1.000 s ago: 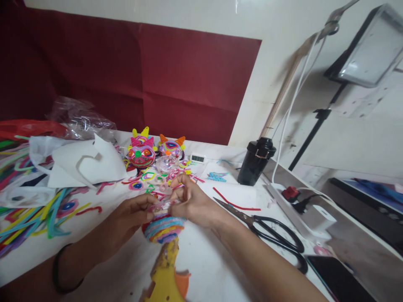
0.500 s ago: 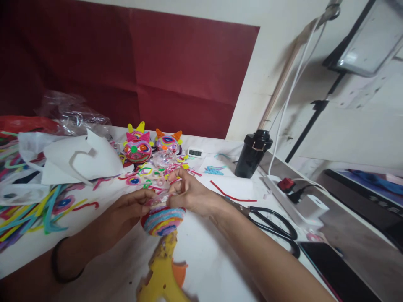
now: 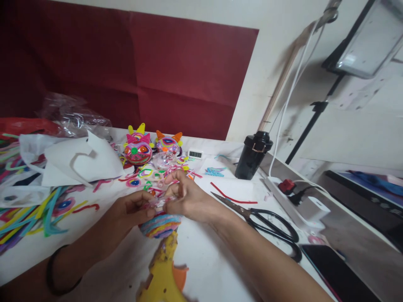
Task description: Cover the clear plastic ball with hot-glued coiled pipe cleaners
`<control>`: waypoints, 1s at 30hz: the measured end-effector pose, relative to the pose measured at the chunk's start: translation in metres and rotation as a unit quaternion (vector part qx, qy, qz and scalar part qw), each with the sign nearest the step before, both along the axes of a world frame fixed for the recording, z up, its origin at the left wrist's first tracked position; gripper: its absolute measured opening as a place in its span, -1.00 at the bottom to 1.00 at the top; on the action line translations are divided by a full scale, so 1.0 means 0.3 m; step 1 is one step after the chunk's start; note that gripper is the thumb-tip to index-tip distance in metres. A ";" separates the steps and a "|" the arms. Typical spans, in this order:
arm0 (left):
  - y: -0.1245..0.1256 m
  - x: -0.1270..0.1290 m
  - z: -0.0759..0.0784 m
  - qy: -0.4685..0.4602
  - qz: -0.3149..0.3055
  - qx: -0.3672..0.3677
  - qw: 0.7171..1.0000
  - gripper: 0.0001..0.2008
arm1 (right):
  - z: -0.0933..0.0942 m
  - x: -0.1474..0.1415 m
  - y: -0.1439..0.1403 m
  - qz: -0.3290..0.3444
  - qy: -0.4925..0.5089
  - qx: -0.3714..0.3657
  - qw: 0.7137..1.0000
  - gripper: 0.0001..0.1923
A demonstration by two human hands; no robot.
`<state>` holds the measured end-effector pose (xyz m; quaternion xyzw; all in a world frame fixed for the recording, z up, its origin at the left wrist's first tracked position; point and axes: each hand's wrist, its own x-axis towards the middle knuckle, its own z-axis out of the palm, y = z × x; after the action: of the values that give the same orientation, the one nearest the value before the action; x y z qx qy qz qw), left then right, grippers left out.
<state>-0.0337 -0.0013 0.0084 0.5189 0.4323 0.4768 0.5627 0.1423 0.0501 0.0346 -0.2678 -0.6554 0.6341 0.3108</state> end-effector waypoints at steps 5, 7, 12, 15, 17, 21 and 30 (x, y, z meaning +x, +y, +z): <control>0.006 0.001 0.003 0.016 0.005 -0.004 1.000 -0.75 | 0.004 0.002 -0.003 -0.001 -0.012 0.020 1.000 -0.52; 0.007 0.000 0.001 0.016 0.005 -0.005 1.000 -0.76 | 0.004 0.002 -0.004 -0.005 -0.017 0.023 1.000 -0.52; 0.004 -0.002 -0.009 0.012 0.012 0.001 1.000 -0.81 | -0.005 -0.003 -0.001 -0.005 -0.012 0.027 1.000 -0.51; 0.003 0.000 -0.008 0.009 0.019 0.004 1.000 -0.83 | -0.010 -0.007 -0.004 -0.010 -0.002 0.044 0.999 -0.51; 0.002 0.002 -0.005 -0.004 0.021 0.003 1.000 -0.82 | -0.009 -0.007 -0.008 -0.015 0.002 0.053 0.998 -0.52; 0.002 0.004 -0.005 -0.026 0.016 -0.001 1.000 -0.79 | 0.002 -0.002 -0.012 0.000 0.007 0.045 0.999 -0.50; 0.002 -0.002 -0.017 -0.012 0.014 0.013 1.000 -0.80 | -0.002 0.009 0.001 0.028 0.005 0.053 0.998 -0.53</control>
<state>-0.0343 -0.0007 0.0032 0.5141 0.4262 0.4963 0.5546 0.1449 0.0504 0.0341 -0.2291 -0.6940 0.6083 0.3096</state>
